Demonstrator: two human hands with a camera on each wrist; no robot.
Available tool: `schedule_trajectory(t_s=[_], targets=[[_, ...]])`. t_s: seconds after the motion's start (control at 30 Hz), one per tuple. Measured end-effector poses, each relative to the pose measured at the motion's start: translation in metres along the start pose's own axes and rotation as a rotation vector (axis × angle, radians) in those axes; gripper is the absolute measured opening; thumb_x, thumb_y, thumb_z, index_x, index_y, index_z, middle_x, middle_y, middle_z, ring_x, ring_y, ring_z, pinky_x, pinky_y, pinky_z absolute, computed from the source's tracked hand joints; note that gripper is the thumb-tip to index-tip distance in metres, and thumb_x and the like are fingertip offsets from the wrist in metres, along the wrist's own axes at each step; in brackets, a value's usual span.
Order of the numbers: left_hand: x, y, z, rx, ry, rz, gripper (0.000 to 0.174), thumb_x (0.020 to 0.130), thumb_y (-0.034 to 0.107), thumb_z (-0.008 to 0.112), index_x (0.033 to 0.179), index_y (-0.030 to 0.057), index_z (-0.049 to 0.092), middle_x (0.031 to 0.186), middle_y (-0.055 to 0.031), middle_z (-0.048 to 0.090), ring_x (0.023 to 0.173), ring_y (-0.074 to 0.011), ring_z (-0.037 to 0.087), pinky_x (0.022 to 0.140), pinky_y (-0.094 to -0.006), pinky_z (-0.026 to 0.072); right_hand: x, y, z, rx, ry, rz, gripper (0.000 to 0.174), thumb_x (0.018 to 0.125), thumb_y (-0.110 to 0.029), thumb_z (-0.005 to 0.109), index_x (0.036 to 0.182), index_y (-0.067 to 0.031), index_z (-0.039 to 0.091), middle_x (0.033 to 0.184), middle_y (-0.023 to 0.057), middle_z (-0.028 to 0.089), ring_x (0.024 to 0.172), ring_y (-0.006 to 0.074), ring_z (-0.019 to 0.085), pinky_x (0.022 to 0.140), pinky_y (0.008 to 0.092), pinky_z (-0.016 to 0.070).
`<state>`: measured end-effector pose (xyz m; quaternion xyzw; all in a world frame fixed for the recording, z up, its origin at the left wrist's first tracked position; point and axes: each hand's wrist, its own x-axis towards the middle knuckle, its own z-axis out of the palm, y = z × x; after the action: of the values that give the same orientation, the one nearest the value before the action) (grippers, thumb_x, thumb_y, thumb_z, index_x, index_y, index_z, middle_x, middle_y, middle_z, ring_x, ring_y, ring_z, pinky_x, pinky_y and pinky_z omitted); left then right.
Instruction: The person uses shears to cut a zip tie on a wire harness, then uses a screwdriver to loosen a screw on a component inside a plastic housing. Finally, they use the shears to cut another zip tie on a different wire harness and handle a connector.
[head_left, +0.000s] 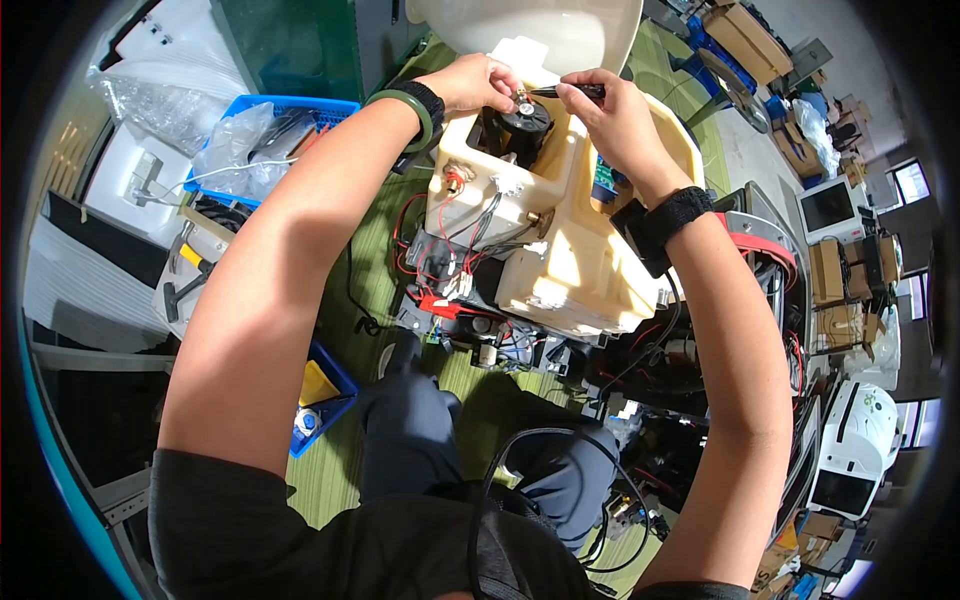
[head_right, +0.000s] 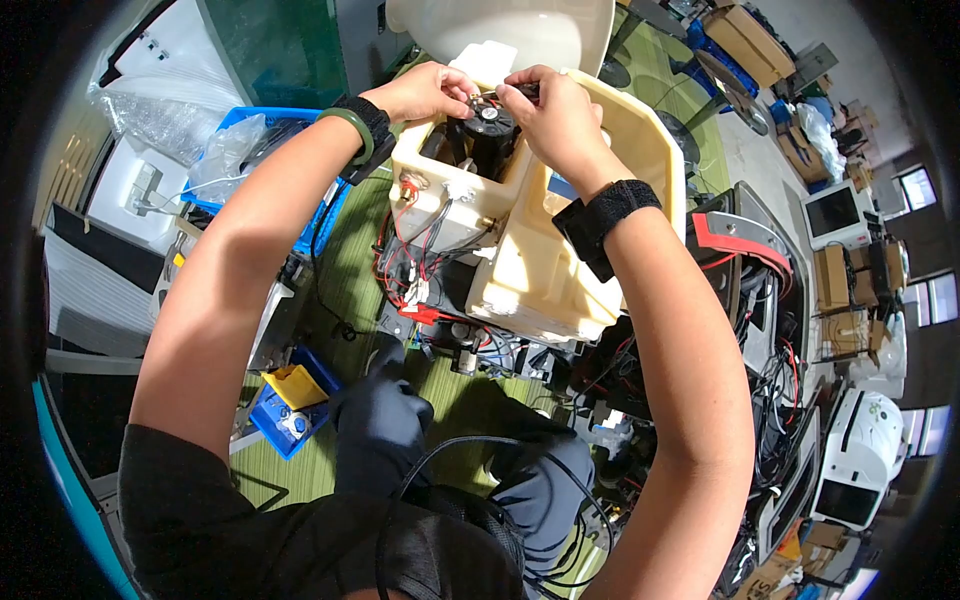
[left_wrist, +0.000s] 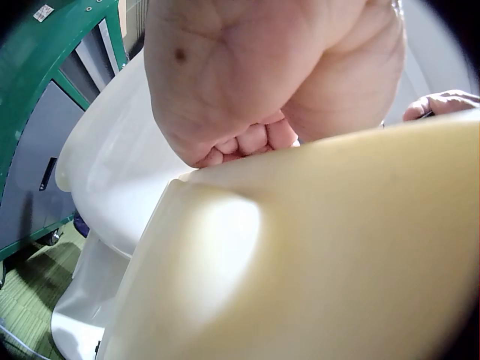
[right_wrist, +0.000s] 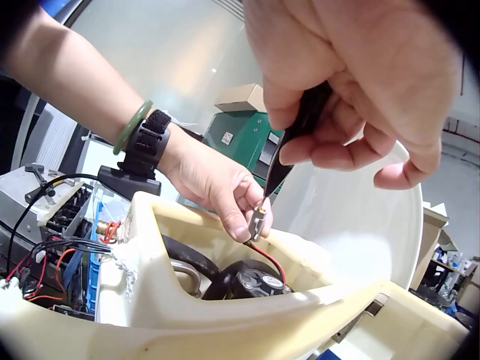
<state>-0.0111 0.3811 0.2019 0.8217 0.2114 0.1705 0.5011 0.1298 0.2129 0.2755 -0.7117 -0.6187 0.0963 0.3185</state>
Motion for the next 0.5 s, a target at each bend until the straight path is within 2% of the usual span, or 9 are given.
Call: schedule_trajectory(t_s=[0.5], targets=[[0.0016, -0.0056, 0.0011, -0.044, 0.015, 0.011, 0.024, 0.073, 0.005, 0.073, 0.095, 0.0042, 0.064, 0.080, 0.0034, 0.057, 0.078, -0.0065, 0.052, 0.075, -0.0207, 0.0429, -0.0007, -0.0008, -0.0006, -0.009, -0.020, -0.006, 0.034, 0.085, -0.036, 0.058, 0.104, -0.0076, 0.063, 0.088, 0.0072, 0.069, 0.087, 0.0220, 0.064, 0.088, 0.0402, 0.0387]])
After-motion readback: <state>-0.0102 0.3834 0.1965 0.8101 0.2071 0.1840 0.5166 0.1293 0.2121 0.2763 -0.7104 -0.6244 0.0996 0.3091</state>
